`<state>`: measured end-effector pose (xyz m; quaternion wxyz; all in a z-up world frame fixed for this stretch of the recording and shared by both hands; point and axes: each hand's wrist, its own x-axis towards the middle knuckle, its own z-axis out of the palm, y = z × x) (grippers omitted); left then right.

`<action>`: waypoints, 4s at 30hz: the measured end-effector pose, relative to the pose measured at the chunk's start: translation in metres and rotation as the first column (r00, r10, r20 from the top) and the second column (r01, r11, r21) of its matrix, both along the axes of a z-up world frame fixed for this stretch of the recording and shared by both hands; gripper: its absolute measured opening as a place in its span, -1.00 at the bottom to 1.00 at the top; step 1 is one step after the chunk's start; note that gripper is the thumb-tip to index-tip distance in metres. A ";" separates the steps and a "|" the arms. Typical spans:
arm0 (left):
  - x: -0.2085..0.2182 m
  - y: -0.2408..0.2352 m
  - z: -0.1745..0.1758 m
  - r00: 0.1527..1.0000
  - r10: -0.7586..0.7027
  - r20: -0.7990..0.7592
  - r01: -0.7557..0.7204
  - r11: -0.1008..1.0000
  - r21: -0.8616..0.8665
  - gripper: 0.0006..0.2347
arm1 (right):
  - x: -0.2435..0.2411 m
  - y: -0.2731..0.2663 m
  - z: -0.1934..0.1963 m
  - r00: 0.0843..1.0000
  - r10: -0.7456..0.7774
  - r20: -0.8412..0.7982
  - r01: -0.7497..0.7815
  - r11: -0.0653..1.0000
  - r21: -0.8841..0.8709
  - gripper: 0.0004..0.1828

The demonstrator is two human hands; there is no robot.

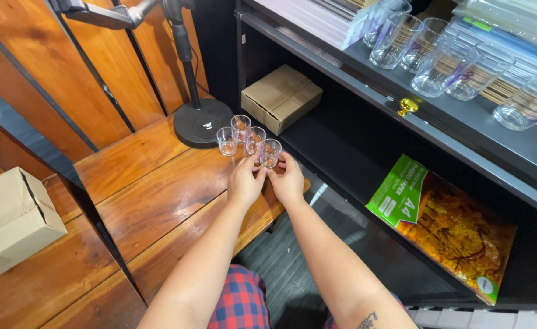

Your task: The person takes small clear glasses out of a cardboard box and places them on a wooden bench. They then pick up the glasses and arrange them on a shelf in a cabinet.

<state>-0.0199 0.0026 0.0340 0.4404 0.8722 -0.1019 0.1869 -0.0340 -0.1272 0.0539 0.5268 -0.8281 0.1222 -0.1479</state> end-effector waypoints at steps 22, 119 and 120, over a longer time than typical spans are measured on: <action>0.015 0.001 -0.027 0.989 -0.037 -0.140 0.025 0.996 -0.088 -0.52 | -0.010 0.005 -0.011 0.995 0.039 0.093 -0.044 0.997 0.062 -0.41; -0.098 -0.263 0.305 0.948 -0.316 -0.039 0.309 0.942 -0.133 -0.53 | -0.168 -0.261 0.286 0.772 -0.361 0.524 0.569 0.760 -0.315 -0.66; -0.098 -0.264 0.304 0.947 -0.320 -0.034 0.313 0.941 -0.132 -0.53 | -0.167 -0.261 0.285 0.776 -0.353 0.524 0.563 0.761 -0.322 -0.66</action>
